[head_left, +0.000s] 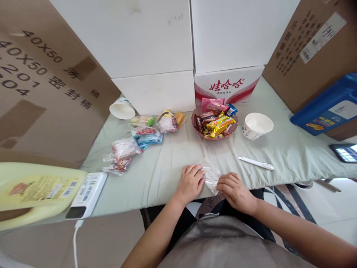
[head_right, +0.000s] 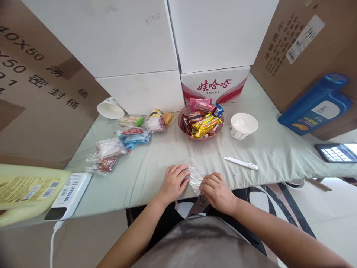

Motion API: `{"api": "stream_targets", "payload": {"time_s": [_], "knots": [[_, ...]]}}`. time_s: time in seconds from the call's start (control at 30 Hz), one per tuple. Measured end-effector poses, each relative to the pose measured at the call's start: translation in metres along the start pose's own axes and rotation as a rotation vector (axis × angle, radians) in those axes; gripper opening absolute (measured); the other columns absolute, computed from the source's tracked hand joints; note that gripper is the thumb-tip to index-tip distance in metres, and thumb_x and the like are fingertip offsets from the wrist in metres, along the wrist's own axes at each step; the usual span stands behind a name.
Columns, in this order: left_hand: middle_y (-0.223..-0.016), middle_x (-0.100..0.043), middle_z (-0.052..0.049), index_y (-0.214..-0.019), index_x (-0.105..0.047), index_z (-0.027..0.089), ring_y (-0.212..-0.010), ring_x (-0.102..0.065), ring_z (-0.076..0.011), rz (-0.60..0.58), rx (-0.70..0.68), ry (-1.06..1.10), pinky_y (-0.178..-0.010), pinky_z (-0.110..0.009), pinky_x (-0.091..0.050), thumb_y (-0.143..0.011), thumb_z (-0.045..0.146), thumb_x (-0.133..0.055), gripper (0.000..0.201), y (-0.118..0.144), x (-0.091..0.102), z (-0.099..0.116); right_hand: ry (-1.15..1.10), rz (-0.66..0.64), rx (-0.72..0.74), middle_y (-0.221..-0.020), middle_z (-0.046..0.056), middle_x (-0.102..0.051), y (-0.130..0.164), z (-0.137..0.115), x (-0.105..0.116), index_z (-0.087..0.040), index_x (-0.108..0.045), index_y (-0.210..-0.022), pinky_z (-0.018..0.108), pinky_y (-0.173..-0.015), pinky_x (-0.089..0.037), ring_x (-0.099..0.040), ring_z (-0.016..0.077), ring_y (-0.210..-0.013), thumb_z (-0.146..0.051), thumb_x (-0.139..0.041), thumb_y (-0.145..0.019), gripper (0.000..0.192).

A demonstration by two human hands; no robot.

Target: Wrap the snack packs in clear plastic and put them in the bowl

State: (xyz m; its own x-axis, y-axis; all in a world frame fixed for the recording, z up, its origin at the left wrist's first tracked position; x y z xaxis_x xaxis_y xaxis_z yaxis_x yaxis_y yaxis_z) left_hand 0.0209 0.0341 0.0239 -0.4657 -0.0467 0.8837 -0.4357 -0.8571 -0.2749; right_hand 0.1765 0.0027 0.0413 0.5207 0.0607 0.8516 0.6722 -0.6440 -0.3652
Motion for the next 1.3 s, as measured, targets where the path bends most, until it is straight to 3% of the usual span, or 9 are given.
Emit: {"api": "stream_targets", "payload": {"time_s": [0.1, 0.2, 0.4, 0.53, 0.73, 0.87, 1.1, 1.2, 1.3], "knots": [[-0.122, -0.062, -0.007, -0.107, -0.062, 0.021, -0.115, -0.052, -0.0244, -0.001, 0.001, 0.012, -0.099, -0.044, -0.037, -0.089, 0.023, -0.054, 0.02, 0.0, 0.0, 0.0, -0.038, -0.028, 0.079, -0.101, 0.009, -0.065, -0.026, 0.005, 0.01, -0.017, -0.061, -0.101, 0.039, -0.092, -0.041, -0.055, 0.0213, -0.105, -0.017, -0.045, -0.095, 0.017], [-0.122, -0.061, -0.009, -0.119, -0.056, 0.019, -0.117, -0.052, -0.0255, 0.01, 0.001, 0.034, -0.101, -0.045, -0.037, -0.087, 0.019, -0.052, 0.033, 0.002, -0.002, -0.003, -0.001, -0.138, 0.179, -0.091, 0.008, -0.064, -0.058, 0.011, 0.003, -0.016, -0.061, -0.101, 0.034, -0.083, -0.043, -0.057, 0.0184, -0.087, -0.019, -0.041, -0.097, 0.021], [-0.133, -0.052, -0.02, -0.148, -0.017, 0.012, -0.122, -0.051, -0.0287, 0.185, 0.024, 0.014, -0.101, -0.051, -0.04, -0.088, 0.015, -0.045, 0.067, 0.01, -0.004, -0.015, 0.196, -0.388, 0.163, -0.091, 0.006, -0.061, -0.112, 0.036, -0.028, -0.015, -0.06, -0.107, 0.026, -0.061, -0.037, -0.056, 0.0153, -0.073, -0.019, -0.041, -0.098, 0.022], [-0.137, -0.046, -0.019, -0.146, -0.021, 0.015, -0.13, -0.043, -0.0271, 0.249, 0.047, 0.038, -0.103, -0.048, -0.041, -0.088, 0.011, -0.04, 0.061, 0.011, 0.001, -0.017, 0.26, -0.486, 0.116, -0.09, 0.006, -0.061, -0.118, 0.046, -0.048, -0.016, -0.061, -0.101, 0.026, -0.056, -0.031, -0.056, 0.0148, -0.07, -0.027, -0.042, -0.099, 0.023], [-0.129, -0.046, -0.015, -0.121, -0.051, 0.017, -0.12, -0.049, -0.0256, 0.148, 0.075, 0.068, -0.1, -0.043, -0.046, -0.09, 0.017, -0.045, 0.032, 0.005, 0.0, -0.014, 0.245, -0.375, 0.042, -0.091, 0.008, -0.061, -0.111, 0.05, -0.06, -0.014, -0.061, -0.101, 0.027, -0.062, -0.032, -0.056, 0.0159, -0.076, -0.029, -0.043, -0.099, 0.023], [-0.119, -0.051, -0.016, -0.115, -0.056, 0.014, -0.114, -0.048, -0.0295, 0.196, 0.16, -0.025, -0.099, -0.049, -0.046, -0.09, 0.024, -0.049, 0.027, 0.003, 0.0, -0.019, 0.237, -0.281, -0.027, -0.088, 0.007, -0.06, -0.108, 0.054, -0.061, -0.016, -0.063, -0.097, 0.027, -0.063, -0.033, -0.053, 0.0154, -0.073, -0.031, -0.042, -0.099, 0.025], [-0.115, -0.053, -0.014, -0.114, -0.055, 0.015, -0.112, -0.048, -0.0296, 0.198, 0.183, -0.054, -0.098, -0.05, -0.046, -0.086, 0.025, -0.057, 0.03, 0.0, 0.002, -0.018, 0.351, -0.022, -0.33, -0.098, 0.016, -0.06, -0.089, 0.088, -0.018, -0.012, -0.064, -0.098, 0.038, -0.081, -0.039, -0.05, 0.0259, -0.092, -0.012, -0.044, -0.09, 0.022], [-0.115, -0.053, -0.014, -0.114, -0.056, 0.015, -0.113, -0.048, -0.0294, 0.209, 0.172, -0.054, -0.099, -0.049, -0.046, -0.085, 0.024, -0.058, 0.031, 0.0, 0.003, -0.018, 0.245, 0.058, -0.205, -0.112, 0.015, -0.059, -0.082, 0.068, -0.008, -0.014, -0.063, -0.106, 0.041, -0.093, -0.038, -0.046, 0.0271, -0.108, -0.015, -0.045, -0.091, 0.023], [-0.115, -0.053, -0.014, -0.116, -0.056, 0.015, -0.113, -0.048, -0.0297, 0.222, 0.155, -0.071, -0.098, -0.049, -0.046, -0.086, 0.025, -0.057, 0.031, 0.002, 0.003, -0.019, 0.103, -0.115, 0.063, -0.118, 0.012, -0.059, -0.077, 0.029, -0.028, -0.017, -0.062, -0.11, 0.039, -0.095, -0.038, -0.046, 0.0239, -0.114, -0.02, -0.044, -0.095, 0.023]]}}
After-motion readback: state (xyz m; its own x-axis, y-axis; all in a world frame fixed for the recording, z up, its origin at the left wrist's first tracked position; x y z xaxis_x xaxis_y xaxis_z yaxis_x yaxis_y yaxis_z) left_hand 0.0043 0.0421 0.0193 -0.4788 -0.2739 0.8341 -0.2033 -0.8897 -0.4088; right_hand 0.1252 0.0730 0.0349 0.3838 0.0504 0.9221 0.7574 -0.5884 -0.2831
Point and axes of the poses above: each hand's wrist, its own y-axis away from the middle knuckle, its own x-axis out of the back of the hand, z = x × y, the point moved 7 cm from there along -y, towards the middle knuckle
